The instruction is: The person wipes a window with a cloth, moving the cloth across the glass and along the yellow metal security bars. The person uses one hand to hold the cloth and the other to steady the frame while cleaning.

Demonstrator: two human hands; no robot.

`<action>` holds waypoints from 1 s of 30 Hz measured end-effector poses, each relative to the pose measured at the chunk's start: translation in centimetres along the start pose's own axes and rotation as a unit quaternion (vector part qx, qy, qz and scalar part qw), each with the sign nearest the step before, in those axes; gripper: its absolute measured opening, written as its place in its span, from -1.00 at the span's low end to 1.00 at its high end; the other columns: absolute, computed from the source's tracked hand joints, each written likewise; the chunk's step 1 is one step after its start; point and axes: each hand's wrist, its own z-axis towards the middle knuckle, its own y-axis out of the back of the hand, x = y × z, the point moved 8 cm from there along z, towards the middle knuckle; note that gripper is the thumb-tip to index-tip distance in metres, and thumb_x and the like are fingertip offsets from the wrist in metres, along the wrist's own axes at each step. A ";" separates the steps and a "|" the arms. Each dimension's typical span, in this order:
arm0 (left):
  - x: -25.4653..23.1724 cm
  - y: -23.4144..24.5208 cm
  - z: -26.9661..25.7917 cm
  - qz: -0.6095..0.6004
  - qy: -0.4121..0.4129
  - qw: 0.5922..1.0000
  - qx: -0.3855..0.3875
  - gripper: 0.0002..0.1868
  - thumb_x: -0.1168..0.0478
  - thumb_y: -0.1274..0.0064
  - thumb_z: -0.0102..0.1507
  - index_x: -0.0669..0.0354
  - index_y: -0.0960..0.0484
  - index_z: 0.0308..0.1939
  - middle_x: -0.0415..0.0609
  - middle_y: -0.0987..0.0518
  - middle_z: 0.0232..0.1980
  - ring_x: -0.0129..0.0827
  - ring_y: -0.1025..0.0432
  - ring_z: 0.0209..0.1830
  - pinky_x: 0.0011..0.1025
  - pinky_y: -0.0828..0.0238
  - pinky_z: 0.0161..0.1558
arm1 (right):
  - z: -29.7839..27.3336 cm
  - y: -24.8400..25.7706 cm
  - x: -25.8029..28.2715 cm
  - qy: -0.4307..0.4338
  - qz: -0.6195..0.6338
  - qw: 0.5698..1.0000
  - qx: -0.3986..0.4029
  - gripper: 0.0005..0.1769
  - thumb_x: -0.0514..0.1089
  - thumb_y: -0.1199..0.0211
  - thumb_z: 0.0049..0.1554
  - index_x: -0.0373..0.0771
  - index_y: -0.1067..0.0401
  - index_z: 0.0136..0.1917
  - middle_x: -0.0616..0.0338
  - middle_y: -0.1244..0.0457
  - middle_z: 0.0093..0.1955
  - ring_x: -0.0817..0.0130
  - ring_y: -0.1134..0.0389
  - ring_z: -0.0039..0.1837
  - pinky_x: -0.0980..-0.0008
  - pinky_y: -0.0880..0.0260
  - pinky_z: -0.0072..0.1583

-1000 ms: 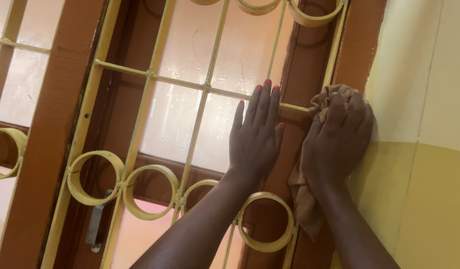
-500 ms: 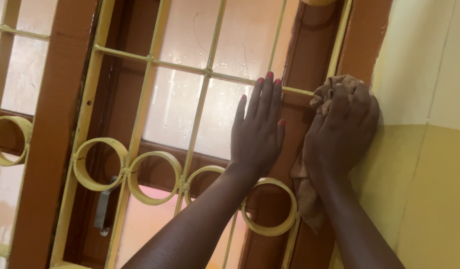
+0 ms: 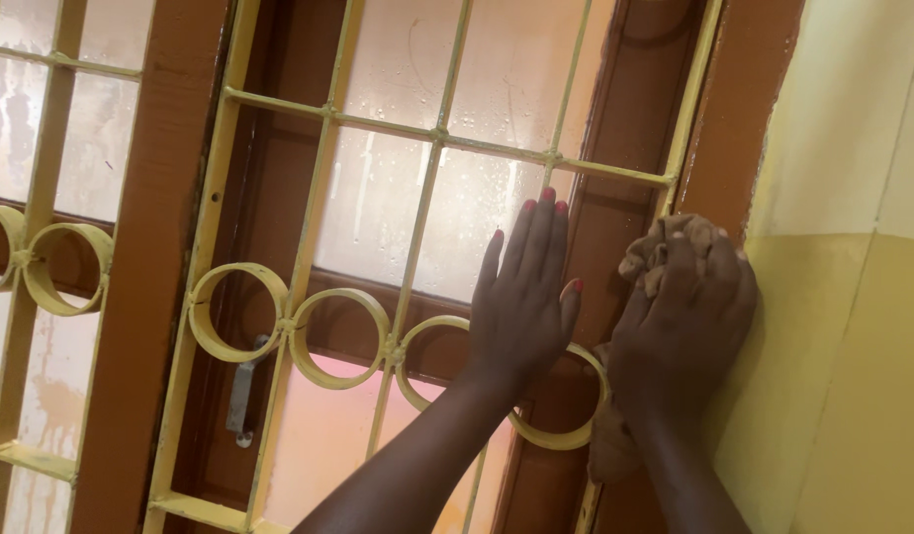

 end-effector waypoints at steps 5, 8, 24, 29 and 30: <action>-0.1 0.3 -1.8 -0.029 0.001 1.000 0.008 -0.17 0.01 0.13 0.35 0.31 -0.01 0.62 0.13 -0.01 0.69 -0.09 0.06 0.70 -0.05 0.10 0.57 | -1.4 0.6 0.2 -0.002 0.000 1.000 0.002 -0.47 -0.25 -0.19 0.37 -0.24 -0.22 0.57 -0.16 -0.07 0.57 -0.22 -0.08 0.59 -0.15 -0.16 0.58; -0.3 0.3 -3.1 -0.022 -0.004 1.000 0.021 -0.17 -0.02 0.13 0.36 0.32 -0.02 0.61 0.15 -0.02 0.69 -0.09 0.04 0.70 -0.06 0.07 0.56 | -2.4 0.6 0.0 -0.030 0.011 0.999 0.010 -0.46 -0.23 -0.20 0.33 -0.22 -0.23 0.55 -0.16 -0.08 0.57 -0.24 -0.08 0.58 -0.16 -0.16 0.56; 8.9 4.4 -4.2 0.045 0.015 0.999 0.024 -0.23 -0.10 0.24 0.40 0.15 -0.04 0.62 0.07 -0.08 0.68 -0.09 0.06 0.70 0.04 0.19 0.58 | -5.1 1.1 0.0 -0.032 0.024 0.999 0.010 -0.44 -0.23 -0.16 0.29 -0.19 -0.22 0.54 -0.16 -0.07 0.54 -0.22 -0.07 0.58 -0.17 -0.08 0.59; 8.7 4.5 -4.9 0.016 0.008 1.000 0.003 -0.25 -0.11 0.30 0.45 0.27 -0.05 0.61 0.18 -0.08 0.67 0.01 0.06 0.70 0.02 0.18 0.59 | -4.9 1.0 0.0 -0.035 0.043 0.998 0.036 -0.42 -0.20 -0.21 0.21 -0.21 -0.26 0.48 -0.17 -0.13 0.46 -0.23 -0.15 0.49 -0.19 -0.16 0.50; 8.7 4.5 -5.0 0.020 0.009 1.000 0.003 -0.25 -0.10 0.31 0.45 0.28 -0.06 0.60 0.18 -0.09 0.67 0.00 0.05 0.70 0.01 0.18 0.59 | -4.7 0.8 -0.1 -0.041 0.057 0.997 0.044 -0.42 -0.19 -0.21 0.17 -0.21 -0.27 0.45 -0.16 -0.15 0.43 -0.23 -0.18 0.45 -0.20 -0.18 0.47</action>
